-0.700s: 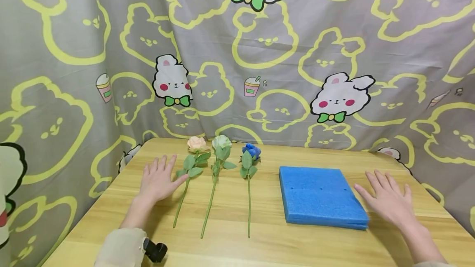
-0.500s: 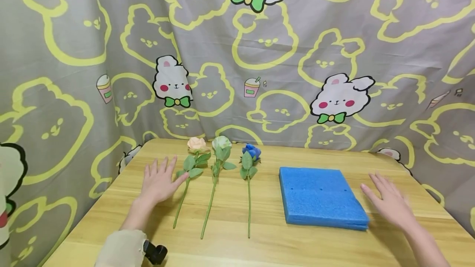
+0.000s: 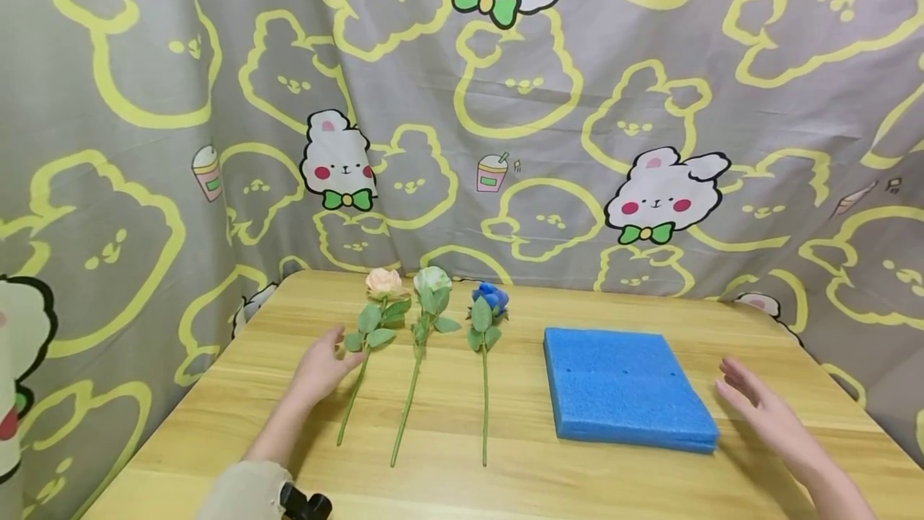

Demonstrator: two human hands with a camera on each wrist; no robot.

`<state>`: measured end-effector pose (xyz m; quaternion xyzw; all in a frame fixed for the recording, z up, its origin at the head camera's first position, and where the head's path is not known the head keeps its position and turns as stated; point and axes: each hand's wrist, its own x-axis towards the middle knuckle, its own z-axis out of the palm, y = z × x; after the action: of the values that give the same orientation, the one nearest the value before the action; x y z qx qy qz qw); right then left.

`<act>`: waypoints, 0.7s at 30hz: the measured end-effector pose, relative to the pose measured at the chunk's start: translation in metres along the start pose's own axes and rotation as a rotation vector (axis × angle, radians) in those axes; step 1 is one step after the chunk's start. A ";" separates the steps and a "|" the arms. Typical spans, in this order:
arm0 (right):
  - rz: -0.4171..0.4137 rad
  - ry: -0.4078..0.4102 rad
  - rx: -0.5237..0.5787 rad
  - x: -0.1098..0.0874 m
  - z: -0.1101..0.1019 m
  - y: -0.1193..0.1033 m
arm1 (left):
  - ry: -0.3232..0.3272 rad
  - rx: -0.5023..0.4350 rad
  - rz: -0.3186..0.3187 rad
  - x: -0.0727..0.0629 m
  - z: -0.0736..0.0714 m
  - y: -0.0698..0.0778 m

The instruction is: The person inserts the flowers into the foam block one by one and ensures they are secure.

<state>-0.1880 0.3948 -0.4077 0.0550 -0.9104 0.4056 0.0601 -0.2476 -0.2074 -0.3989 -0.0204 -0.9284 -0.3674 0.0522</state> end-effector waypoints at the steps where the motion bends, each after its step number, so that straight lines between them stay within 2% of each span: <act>1: -0.013 0.005 0.007 -0.001 0.001 0.002 | 0.001 -0.040 -0.012 0.000 0.002 0.000; 5: -0.056 0.023 0.024 -0.002 0.006 0.008 | -0.020 -0.184 -0.067 -0.001 0.006 -0.001; 9: -0.073 0.012 0.048 -0.001 0.010 0.010 | -0.042 -0.262 -0.117 -0.002 0.009 0.000; 13: -0.103 -0.005 0.102 0.001 0.013 0.012 | -0.051 -0.258 -0.148 -0.003 0.011 0.000; 18: -0.136 -0.058 0.212 0.001 0.016 0.014 | -0.062 -0.255 -0.154 -0.002 0.013 0.000; 21: -0.109 -0.102 0.277 0.000 0.016 0.013 | -0.073 -0.261 -0.154 -0.001 0.013 0.000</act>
<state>-0.1913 0.3919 -0.4278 0.1327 -0.8432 0.5203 0.0277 -0.2476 -0.1985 -0.4088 0.0309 -0.8729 -0.4867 -0.0131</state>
